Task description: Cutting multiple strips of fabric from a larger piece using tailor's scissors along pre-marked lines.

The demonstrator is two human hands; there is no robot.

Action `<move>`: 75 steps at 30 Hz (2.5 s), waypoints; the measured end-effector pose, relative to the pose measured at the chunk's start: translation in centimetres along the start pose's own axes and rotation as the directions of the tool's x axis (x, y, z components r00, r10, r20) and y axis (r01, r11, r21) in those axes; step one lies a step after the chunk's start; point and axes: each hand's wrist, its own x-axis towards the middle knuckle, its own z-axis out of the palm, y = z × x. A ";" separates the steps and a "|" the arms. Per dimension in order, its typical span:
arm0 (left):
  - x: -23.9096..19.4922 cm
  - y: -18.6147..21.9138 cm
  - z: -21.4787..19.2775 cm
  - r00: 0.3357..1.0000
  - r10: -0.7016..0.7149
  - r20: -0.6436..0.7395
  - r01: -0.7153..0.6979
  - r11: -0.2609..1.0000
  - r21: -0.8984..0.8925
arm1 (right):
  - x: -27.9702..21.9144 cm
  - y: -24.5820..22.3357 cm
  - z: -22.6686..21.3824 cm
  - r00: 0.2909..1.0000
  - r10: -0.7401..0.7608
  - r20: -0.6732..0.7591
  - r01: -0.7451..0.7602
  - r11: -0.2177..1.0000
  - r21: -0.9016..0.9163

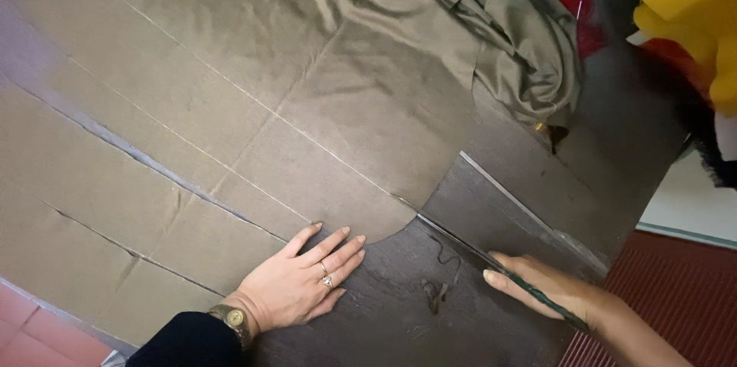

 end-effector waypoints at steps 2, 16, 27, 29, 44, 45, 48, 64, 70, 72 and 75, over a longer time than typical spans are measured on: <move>0.0 0.0 -0.1 1.000 -0.001 -0.014 0.001 1.000 0.008 | 0.9 1.4 0.4 0.999 -0.050 -0.016 0.050 0.999 -0.003; 0.0 0.0 0.0 1.000 -0.009 -0.010 0.009 1.000 0.010 | -0.9 -0.8 -0.2 0.996 0.046 0.076 -0.056 0.990 0.133; -0.2 0.1 0.3 1.000 -0.014 -0.006 0.014 1.000 -0.017 | 0.7 -4.7 -0.1 1.000 -0.026 -0.010 0.026 1.000 -0.004; 0.0 0.0 0.0 1.000 -0.013 -0.024 0.013 1.000 -0.014 | 1.1 -4.4 -0.1 0.998 -0.070 -0.008 0.070 0.997 0.013; -0.2 0.0 0.2 1.000 -0.012 -0.021 0.012 1.000 -0.013 | 1.2 -4.2 -0.5 0.983 -0.183 -0.021 0.184 0.982 0.049; -0.2 0.0 0.1 1.000 -0.011 -0.020 0.010 1.000 -0.020 | 0.4 -5.7 -0.9 0.990 -0.140 0.009 0.140 0.989 0.050; 0.0 0.1 -0.2 0.999 -0.014 -0.035 0.013 1.000 -0.027 | 0.9 -7.1 -0.7 0.998 0.025 -0.050 -0.028 0.997 -0.073; 0.0 0.0 -0.5 0.996 -0.021 -0.084 0.017 0.999 -0.040 | 4.0 -6.6 0.0 0.975 -0.145 -0.169 0.139 0.989 -0.044; 0.0 0.0 -0.2 1.000 -0.011 0.015 0.013 0.996 -0.091 | 2.7 -9.3 -1.2 0.988 -0.144 -0.058 0.143 0.989 -0.026; -0.1 -0.1 0.2 0.997 0.000 0.071 0.011 0.988 -0.157 | 3.3 -10.5 -1.3 0.987 -0.146 -0.067 0.144 0.989 -0.042; -0.2 0.0 -0.4 1.000 -0.005 -0.030 0.004 0.999 -0.054 | 3.3 -12.9 -1.6 0.993 -0.093 -0.072 0.088 0.993 -0.075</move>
